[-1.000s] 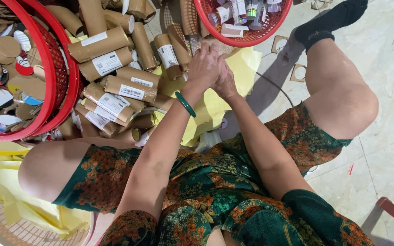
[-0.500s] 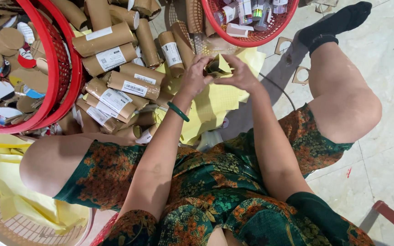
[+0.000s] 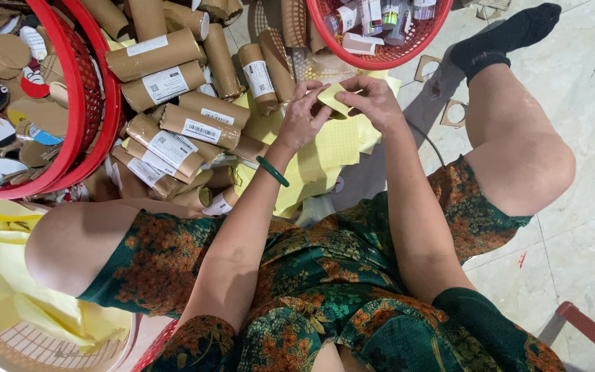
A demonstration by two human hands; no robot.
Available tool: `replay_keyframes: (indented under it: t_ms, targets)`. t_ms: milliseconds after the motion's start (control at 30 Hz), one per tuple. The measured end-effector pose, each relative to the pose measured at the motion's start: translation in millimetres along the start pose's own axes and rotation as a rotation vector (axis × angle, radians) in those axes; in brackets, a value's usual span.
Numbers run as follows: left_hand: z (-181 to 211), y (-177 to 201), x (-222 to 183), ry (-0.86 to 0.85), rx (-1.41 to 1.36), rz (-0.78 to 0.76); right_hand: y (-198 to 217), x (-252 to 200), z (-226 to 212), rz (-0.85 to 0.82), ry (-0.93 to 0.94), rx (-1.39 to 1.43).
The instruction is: The person is assembling and labeling small cardboard tubes or containers, possibly for incense or similar retail items.
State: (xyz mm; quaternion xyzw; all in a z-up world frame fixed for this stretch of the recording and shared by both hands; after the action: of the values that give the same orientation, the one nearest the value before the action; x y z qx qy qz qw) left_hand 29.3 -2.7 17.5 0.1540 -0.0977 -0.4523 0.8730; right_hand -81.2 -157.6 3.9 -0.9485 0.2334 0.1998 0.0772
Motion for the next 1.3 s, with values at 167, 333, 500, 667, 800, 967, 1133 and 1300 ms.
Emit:
replay_keyframes:
  t_ms: [167, 333, 500, 667, 800, 967, 1133, 1300]
  targets:
    - [-34, -17, -4, -0.047, 0.038, 0.039, -7, 5, 6, 0.091, 0.029, -0.213]
    - [-40, -23, -4, 0.068, -0.137, 0.060, -22, 9, 29, 0.247, 0.061, -0.577]
    - [-76, -39, -12, 0.377, -0.408, 0.105, -29, 12, 41, 0.450, 0.257, -0.942]
    - [-77, -33, -11, 0.285, -0.229, 0.121, -16, 20, 53, 0.406, 0.168, -0.856]
    - [-61, -21, -10, 0.363, -0.277, 0.092, -10, 17, 39, 0.146, 0.027, -0.611]
    - [-65, -22, 0, 0.319, -0.153, 0.093, -13, 18, 29, 0.053, 0.038, -0.671]
    - [-51, -15, 9, 0.152, 0.167, 0.106, -9, 30, 6, 0.096, 0.234, -0.809]
    - [-23, -12, 2, 0.029, 0.350, 0.095, 20, 41, -43, 0.504, 0.466, -0.586]
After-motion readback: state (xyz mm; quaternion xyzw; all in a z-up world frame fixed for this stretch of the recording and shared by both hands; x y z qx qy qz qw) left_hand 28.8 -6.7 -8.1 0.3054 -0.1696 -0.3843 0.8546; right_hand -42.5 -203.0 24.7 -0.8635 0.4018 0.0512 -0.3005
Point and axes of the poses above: each hand's wrist, its own x-axis towards the middle knuckle, its own y-axis out of the back of the hand, z = x × y, the point moved 5 cm from there along x, towards the middle knuckle, and after that the axes turned 1 degree about y, right-handed, at the moved point
